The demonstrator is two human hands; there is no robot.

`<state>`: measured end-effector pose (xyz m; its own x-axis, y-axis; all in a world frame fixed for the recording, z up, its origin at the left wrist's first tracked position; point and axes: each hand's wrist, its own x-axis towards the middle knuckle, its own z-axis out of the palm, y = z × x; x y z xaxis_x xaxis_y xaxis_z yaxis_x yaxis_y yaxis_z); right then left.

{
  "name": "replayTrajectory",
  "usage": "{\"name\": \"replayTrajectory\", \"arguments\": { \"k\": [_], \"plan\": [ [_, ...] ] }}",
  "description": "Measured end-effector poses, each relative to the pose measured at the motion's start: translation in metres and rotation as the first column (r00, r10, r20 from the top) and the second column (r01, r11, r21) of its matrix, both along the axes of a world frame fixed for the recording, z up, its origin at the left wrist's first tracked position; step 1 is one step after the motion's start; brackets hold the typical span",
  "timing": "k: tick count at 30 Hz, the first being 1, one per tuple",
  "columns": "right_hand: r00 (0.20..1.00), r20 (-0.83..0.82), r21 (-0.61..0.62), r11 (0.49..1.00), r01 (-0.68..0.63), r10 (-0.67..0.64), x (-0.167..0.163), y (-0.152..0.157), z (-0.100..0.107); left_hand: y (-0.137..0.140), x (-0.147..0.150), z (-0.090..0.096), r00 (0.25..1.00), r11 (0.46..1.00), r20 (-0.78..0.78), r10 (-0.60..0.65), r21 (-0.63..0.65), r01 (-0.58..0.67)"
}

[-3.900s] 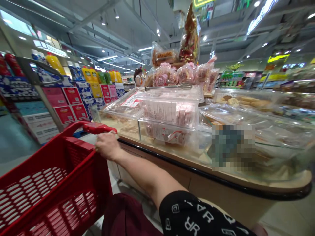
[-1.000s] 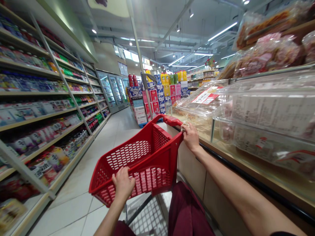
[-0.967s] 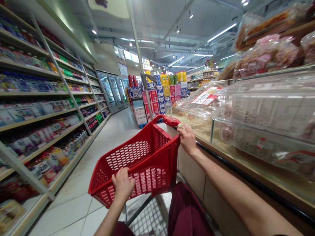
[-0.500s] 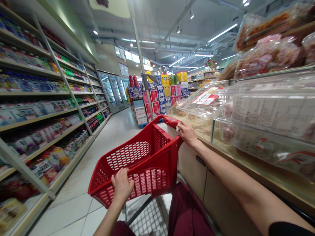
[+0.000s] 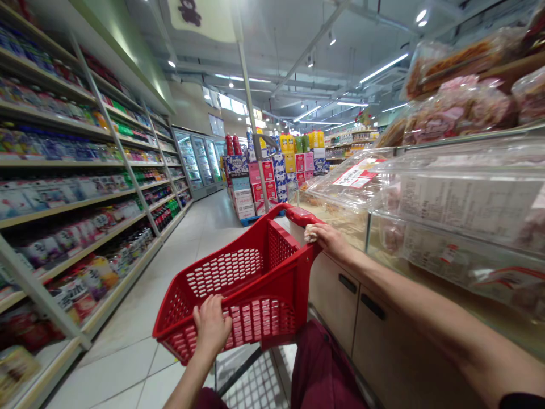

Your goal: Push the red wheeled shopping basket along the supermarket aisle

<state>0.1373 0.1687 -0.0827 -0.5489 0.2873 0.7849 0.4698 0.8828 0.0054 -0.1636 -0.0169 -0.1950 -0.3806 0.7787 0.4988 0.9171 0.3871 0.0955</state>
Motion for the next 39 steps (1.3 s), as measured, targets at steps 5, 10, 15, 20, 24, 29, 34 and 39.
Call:
{"name": "replayTrajectory", "arguments": {
  "k": [5, 10, 15, 20, 24, 29, 34, 39],
  "plan": [
    [0.995, 0.054, 0.156, 0.983, -0.095, 0.087, -0.045, -0.036, -0.035, -0.002, -0.007, 0.000, 0.999, 0.999, -0.025, -0.024, -0.031, 0.024],
    [0.948, -0.228, 0.080, 0.966, 0.246, -0.223, -0.013, -0.014, -0.025, 0.001, -0.008, -0.001, 0.999, 0.999, -0.041, -0.033, -0.021, 0.032],
    [0.995, -0.092, 0.180, 0.983, 0.046, -0.030, -0.034, -0.028, -0.039, 0.003, -0.009, 0.001, 0.999, 0.999, -0.014, -0.039, -0.033, 0.039],
    [0.934, -0.232, 0.049, 0.955, 0.291, -0.273, -0.015, -0.018, -0.025, 0.002, -0.006, 0.005, 1.000, 0.998, -0.009, -0.028, -0.059, 0.027],
    [0.962, -0.227, 0.151, 0.971, 0.187, -0.150, -0.022, -0.029, -0.036, 0.000, 0.000, 0.008, 1.000, 0.998, -0.009, -0.017, -0.063, 0.017],
    [0.973, -0.153, 0.134, 0.972, 0.194, -0.174, -0.013, -0.029, -0.033, -0.002, -0.001, 0.007, 0.999, 0.998, -0.026, -0.023, -0.064, 0.022],
    [0.934, -0.258, 0.065, 0.960, 0.273, -0.248, -0.012, -0.030, -0.032, 0.001, -0.003, 0.006, 1.000, 0.999, -0.017, -0.001, -0.053, 0.000],
    [0.991, -0.044, 0.177, 0.975, 0.133, -0.128, -0.030, -0.036, -0.034, -0.001, -0.012, 0.007, 0.999, 0.995, 0.024, -0.021, -0.101, 0.024]
  ]
}}
